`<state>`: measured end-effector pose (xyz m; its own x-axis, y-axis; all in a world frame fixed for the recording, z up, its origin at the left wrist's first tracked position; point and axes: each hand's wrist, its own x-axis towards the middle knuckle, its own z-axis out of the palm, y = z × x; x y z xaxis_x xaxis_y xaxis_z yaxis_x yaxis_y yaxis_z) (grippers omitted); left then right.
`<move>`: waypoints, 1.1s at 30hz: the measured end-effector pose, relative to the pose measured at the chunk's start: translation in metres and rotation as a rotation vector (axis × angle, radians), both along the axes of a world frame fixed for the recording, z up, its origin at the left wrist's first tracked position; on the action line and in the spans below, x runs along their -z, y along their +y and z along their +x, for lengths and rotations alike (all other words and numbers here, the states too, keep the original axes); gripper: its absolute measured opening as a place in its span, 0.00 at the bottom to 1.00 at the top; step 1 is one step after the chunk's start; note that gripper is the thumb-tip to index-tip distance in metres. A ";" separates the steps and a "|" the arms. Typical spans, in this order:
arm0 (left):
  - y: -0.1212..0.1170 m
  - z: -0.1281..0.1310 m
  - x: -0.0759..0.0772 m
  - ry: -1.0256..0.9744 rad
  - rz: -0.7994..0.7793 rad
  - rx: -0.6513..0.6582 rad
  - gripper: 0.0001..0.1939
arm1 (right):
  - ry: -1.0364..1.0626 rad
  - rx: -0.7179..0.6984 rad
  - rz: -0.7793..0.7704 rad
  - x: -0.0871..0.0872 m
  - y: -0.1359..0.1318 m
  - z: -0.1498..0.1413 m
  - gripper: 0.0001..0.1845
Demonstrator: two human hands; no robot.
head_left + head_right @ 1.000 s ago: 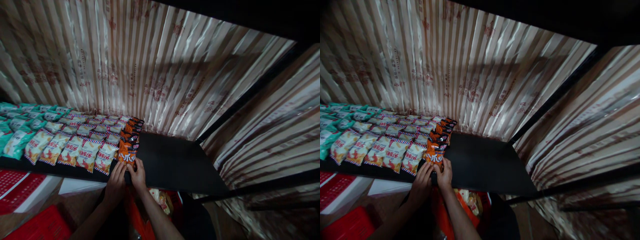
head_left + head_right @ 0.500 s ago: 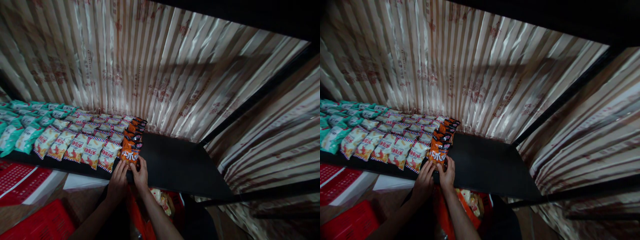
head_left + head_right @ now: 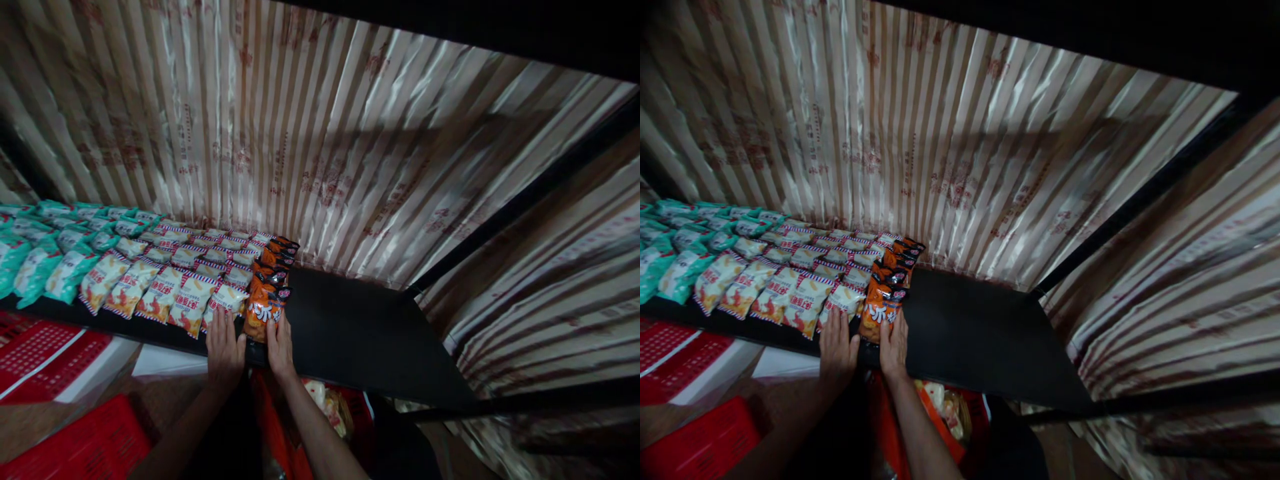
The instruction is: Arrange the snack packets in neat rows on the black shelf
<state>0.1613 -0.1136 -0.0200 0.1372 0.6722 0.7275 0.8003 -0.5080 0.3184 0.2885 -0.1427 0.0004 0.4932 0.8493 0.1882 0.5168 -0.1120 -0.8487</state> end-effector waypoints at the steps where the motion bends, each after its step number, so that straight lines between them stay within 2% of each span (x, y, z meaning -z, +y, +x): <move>1: 0.000 0.001 0.001 0.009 -0.008 0.006 0.32 | -0.023 -0.007 0.000 0.001 0.000 -0.001 0.34; 9: 0.004 0.001 0.005 0.056 -0.083 0.023 0.33 | -0.224 0.011 -0.006 0.011 0.000 -0.005 0.31; 14: 0.002 0.000 0.005 0.035 -0.058 0.039 0.33 | -0.229 0.020 -0.010 0.012 0.001 -0.005 0.33; 18: 0.005 -0.007 -0.001 -0.041 -0.026 -0.071 0.31 | -0.209 0.037 0.006 0.012 0.000 -0.005 0.33; 23: 0.027 -0.026 -0.018 -0.179 -0.060 -0.282 0.31 | -0.190 0.050 0.033 0.016 0.001 -0.006 0.32; 26: 0.038 -0.029 -0.024 -0.182 -0.092 -0.303 0.32 | -0.179 0.060 0.048 0.017 0.001 -0.004 0.34; 28: 0.042 -0.027 -0.025 -0.176 -0.101 -0.301 0.32 | -0.200 0.081 0.115 0.012 -0.002 -0.004 0.36; 31: 0.042 -0.027 -0.024 -0.179 -0.106 -0.304 0.30 | -0.308 0.099 0.310 -0.004 -0.013 -0.009 0.32; 33: 0.043 -0.033 -0.022 -0.185 -0.113 -0.311 0.29 | -0.418 0.036 0.407 -0.019 -0.022 -0.020 0.29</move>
